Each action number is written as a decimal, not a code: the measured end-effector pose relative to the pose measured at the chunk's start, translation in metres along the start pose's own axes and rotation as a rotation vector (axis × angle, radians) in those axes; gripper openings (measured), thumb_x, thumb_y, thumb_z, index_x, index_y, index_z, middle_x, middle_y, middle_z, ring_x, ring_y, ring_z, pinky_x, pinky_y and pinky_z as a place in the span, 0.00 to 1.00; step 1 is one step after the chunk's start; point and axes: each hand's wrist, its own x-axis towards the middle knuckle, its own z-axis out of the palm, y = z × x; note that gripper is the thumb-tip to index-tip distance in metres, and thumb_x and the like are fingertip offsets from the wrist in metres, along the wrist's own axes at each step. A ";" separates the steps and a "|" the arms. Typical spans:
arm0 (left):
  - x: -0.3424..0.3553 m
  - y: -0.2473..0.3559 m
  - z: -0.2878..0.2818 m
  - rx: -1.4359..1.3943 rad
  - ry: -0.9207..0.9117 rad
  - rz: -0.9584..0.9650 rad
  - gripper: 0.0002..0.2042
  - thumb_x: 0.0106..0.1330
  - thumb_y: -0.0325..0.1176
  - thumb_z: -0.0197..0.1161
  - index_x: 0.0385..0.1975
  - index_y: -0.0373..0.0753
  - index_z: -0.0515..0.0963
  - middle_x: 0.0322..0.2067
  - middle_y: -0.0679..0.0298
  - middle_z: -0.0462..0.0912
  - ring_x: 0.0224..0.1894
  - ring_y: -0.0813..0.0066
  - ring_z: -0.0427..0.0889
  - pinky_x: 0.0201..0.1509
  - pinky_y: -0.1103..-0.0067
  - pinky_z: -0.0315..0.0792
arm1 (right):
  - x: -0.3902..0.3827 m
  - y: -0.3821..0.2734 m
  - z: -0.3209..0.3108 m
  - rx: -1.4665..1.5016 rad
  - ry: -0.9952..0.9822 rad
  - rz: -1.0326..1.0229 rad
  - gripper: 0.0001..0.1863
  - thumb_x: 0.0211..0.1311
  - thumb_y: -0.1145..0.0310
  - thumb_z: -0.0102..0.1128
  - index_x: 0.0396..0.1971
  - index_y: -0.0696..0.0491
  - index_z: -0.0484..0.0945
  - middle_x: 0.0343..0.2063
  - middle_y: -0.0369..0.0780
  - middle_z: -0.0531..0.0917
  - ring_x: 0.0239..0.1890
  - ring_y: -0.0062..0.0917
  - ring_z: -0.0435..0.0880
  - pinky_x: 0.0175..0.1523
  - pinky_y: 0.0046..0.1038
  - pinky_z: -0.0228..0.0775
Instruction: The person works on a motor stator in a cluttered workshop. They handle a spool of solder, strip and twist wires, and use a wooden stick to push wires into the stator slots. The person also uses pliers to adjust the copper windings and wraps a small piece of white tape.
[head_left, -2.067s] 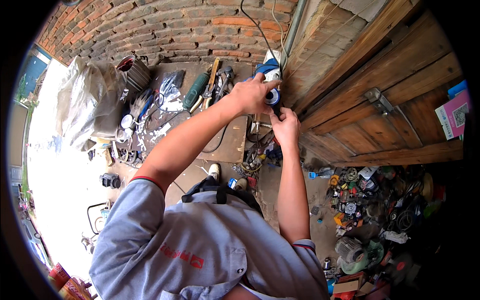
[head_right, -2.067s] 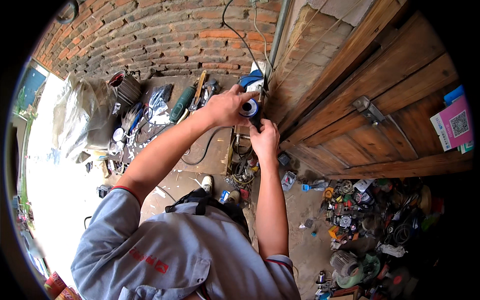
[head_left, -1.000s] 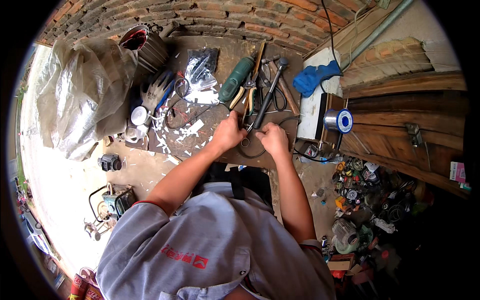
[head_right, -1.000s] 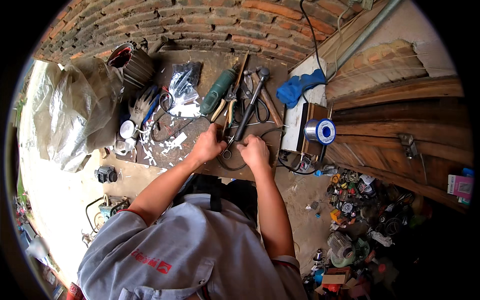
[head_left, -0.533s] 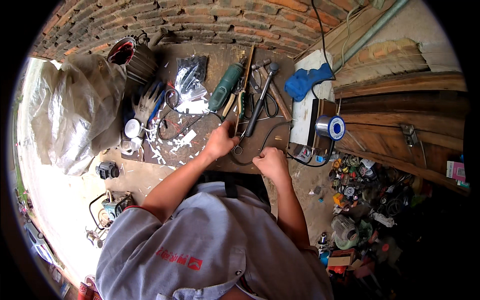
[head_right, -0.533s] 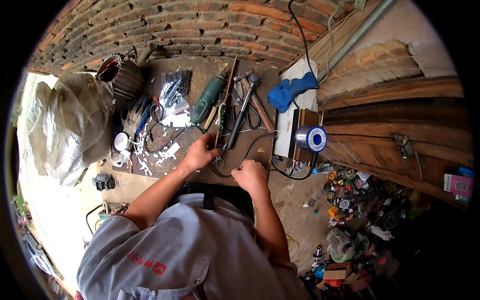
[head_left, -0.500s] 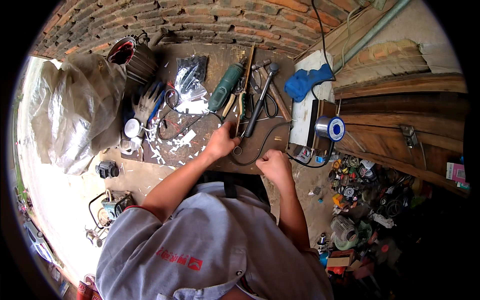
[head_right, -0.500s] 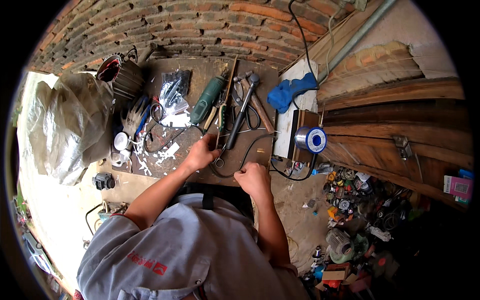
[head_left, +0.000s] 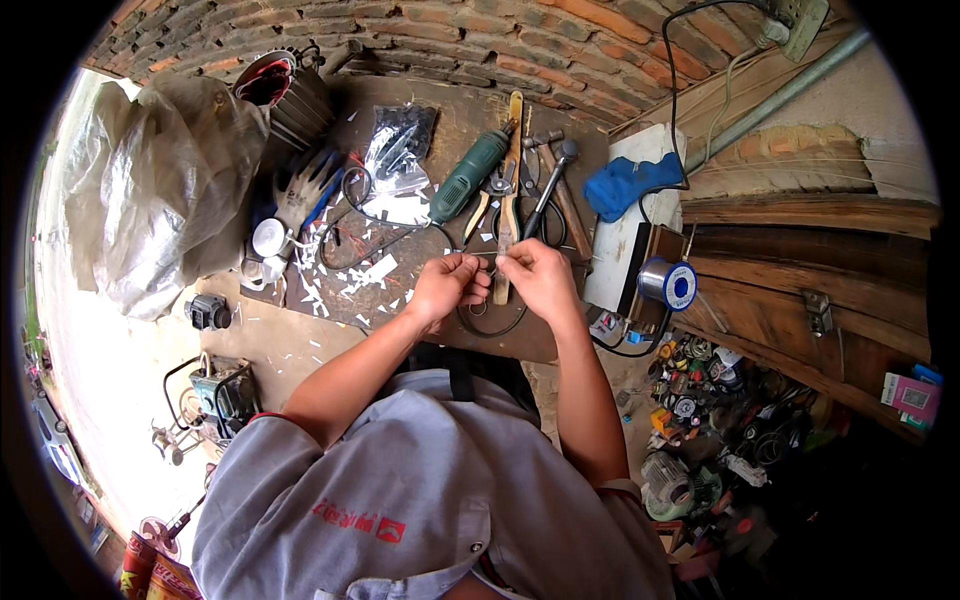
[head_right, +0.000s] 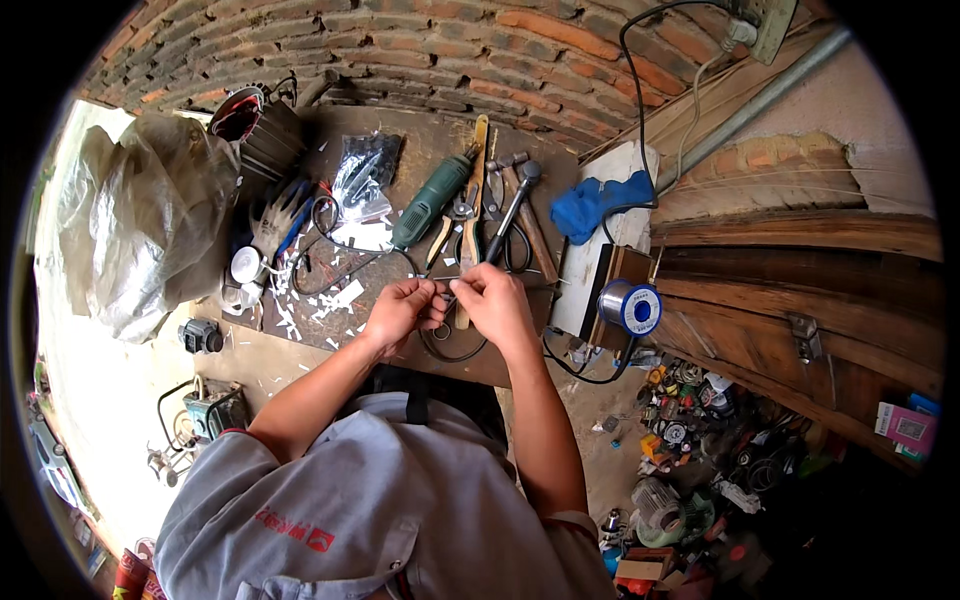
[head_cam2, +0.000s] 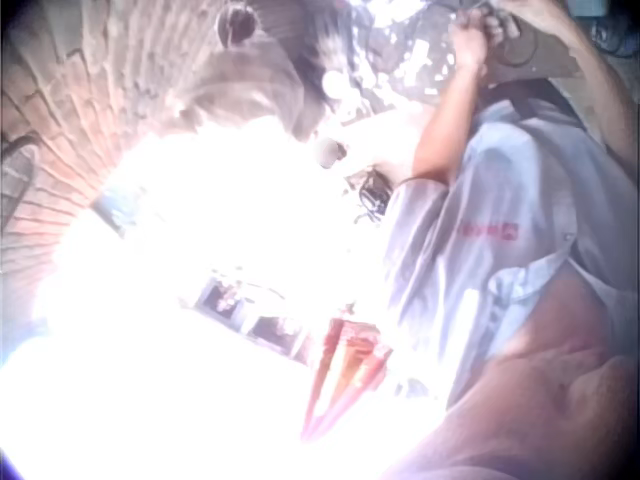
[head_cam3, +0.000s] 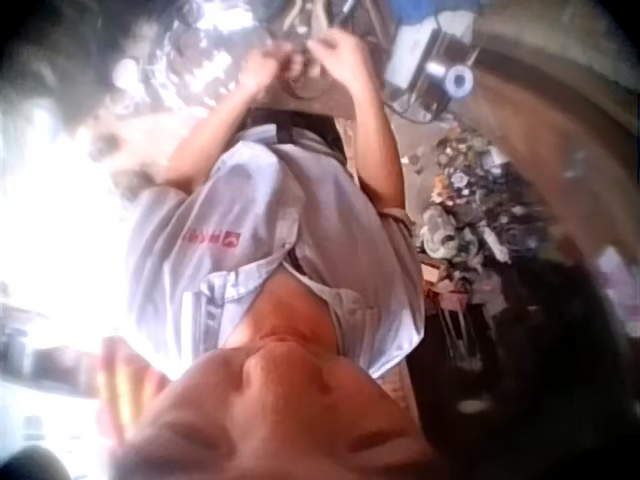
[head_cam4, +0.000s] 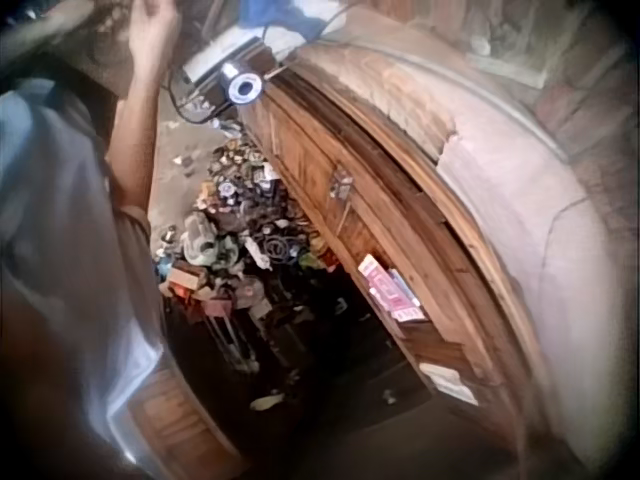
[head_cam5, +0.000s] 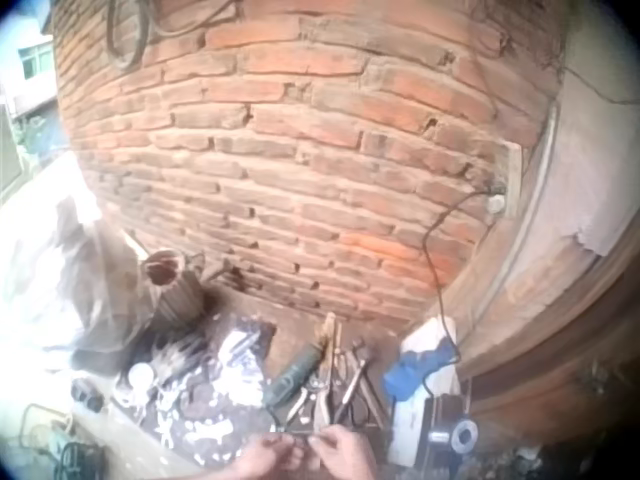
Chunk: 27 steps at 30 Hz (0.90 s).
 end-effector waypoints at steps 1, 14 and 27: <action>-0.002 0.001 -0.005 -0.042 0.042 -0.015 0.12 0.76 0.35 0.50 0.43 0.34 0.77 0.27 0.69 0.80 0.24 0.85 0.73 0.30 0.86 0.70 | 0.024 0.001 -0.007 -0.161 0.140 -0.123 0.09 0.55 0.69 0.65 0.32 0.59 0.79 0.33 0.46 0.84 0.35 0.37 0.86 0.41 0.36 0.76; -0.054 -0.015 -0.067 -0.002 0.069 -0.037 0.12 0.75 0.39 0.52 0.43 0.38 0.77 0.26 0.73 0.77 0.18 0.89 0.61 0.19 0.89 0.53 | 0.119 0.002 -0.012 -1.009 -0.276 0.156 0.13 0.53 0.71 0.57 0.39 0.55 0.83 0.40 0.48 0.85 0.47 0.42 0.84 0.50 0.39 0.77; -0.069 -0.020 -0.077 -0.301 0.097 -0.030 0.13 0.76 0.38 0.49 0.44 0.36 0.77 0.29 0.70 0.78 0.21 0.87 0.65 0.22 0.88 0.57 | 0.048 0.008 -0.015 -0.162 0.138 0.047 0.10 0.53 0.68 0.63 0.24 0.61 0.78 0.22 0.44 0.83 0.23 0.29 0.81 0.32 0.29 0.72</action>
